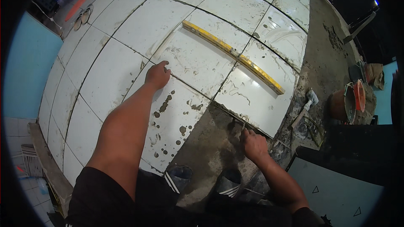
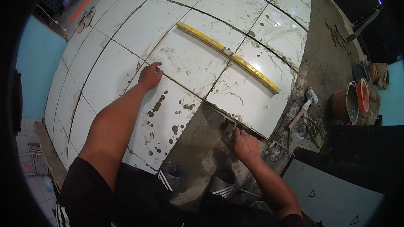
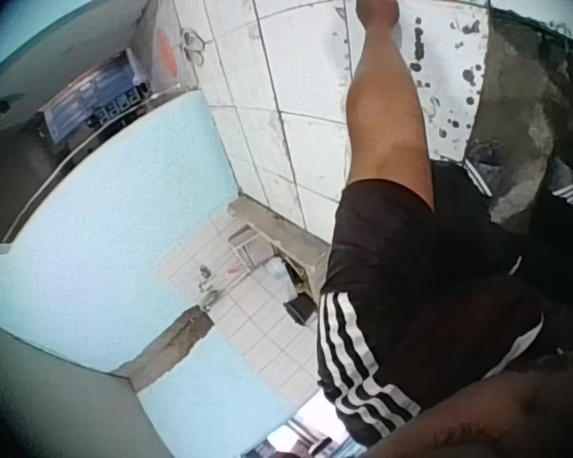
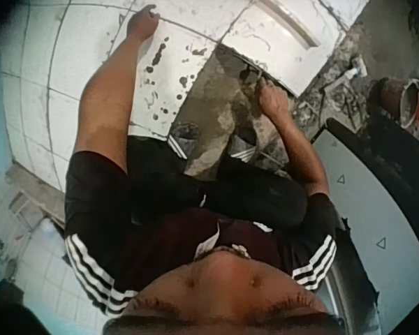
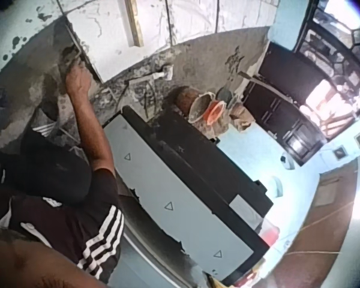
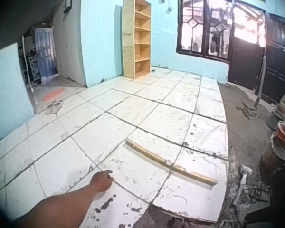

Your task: The person aligns a floor tile using a spirit level and taps it with a mallet. The person then mixes mortar with a trowel, applies the mortar beneath the tile edge, and presses the tile into place.

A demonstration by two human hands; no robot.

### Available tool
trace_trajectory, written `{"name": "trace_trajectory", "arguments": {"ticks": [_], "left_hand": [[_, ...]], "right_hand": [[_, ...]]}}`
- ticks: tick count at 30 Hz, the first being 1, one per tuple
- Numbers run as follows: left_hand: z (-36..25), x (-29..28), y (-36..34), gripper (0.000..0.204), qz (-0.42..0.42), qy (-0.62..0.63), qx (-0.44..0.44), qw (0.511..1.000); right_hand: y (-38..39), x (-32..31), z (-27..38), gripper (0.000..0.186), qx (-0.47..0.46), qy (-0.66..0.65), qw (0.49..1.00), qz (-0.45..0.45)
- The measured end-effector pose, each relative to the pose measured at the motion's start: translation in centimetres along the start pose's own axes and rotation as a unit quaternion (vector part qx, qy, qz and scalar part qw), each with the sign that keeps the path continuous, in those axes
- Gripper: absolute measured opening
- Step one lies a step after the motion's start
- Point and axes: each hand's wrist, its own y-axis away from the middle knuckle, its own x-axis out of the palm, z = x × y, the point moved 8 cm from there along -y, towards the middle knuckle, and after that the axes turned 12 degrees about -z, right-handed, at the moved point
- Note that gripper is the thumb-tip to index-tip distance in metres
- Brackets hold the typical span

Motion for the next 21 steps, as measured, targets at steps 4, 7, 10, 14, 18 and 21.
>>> {"name": "trace_trajectory", "arguments": {"ticks": [4,7,10,14,18,21], "left_hand": [[-0.6,0.3,0.1,0.042,0.017,0.004,-0.007,1.0],[-0.4,0.4,0.1,0.042,0.017,0.0,-0.003,1.0],[0.3,0.4,0.1,0.042,0.008,-0.007,0.002,1.0],[-0.5,1.2,0.2,0.042,0.02,-0.007,0.014,1.0],[-1.2,0.8,0.4,0.042,0.032,0.001,0.015,0.999],[-0.2,0.3,0.2,0.042,0.009,-0.007,0.024,1.0]], "right_hand": [[1.4,-0.3,-0.6,0.025,0.02,-0.05,0.998,-0.038],[2.4,-0.6,0.2,0.024,0.017,-0.054,0.998,-0.028],[2.1,0.7,0.6,0.027,0.0,-0.025,1.0,0.004],[0.2,0.1,-1.3,0.027,0.012,-0.027,1.0,0.006],[1.4,-0.5,-1.0,0.028,0.012,-0.039,0.999,-0.02],[3.1,-1.0,-0.5,0.031,0.028,-0.085,0.996,-0.025]]}}
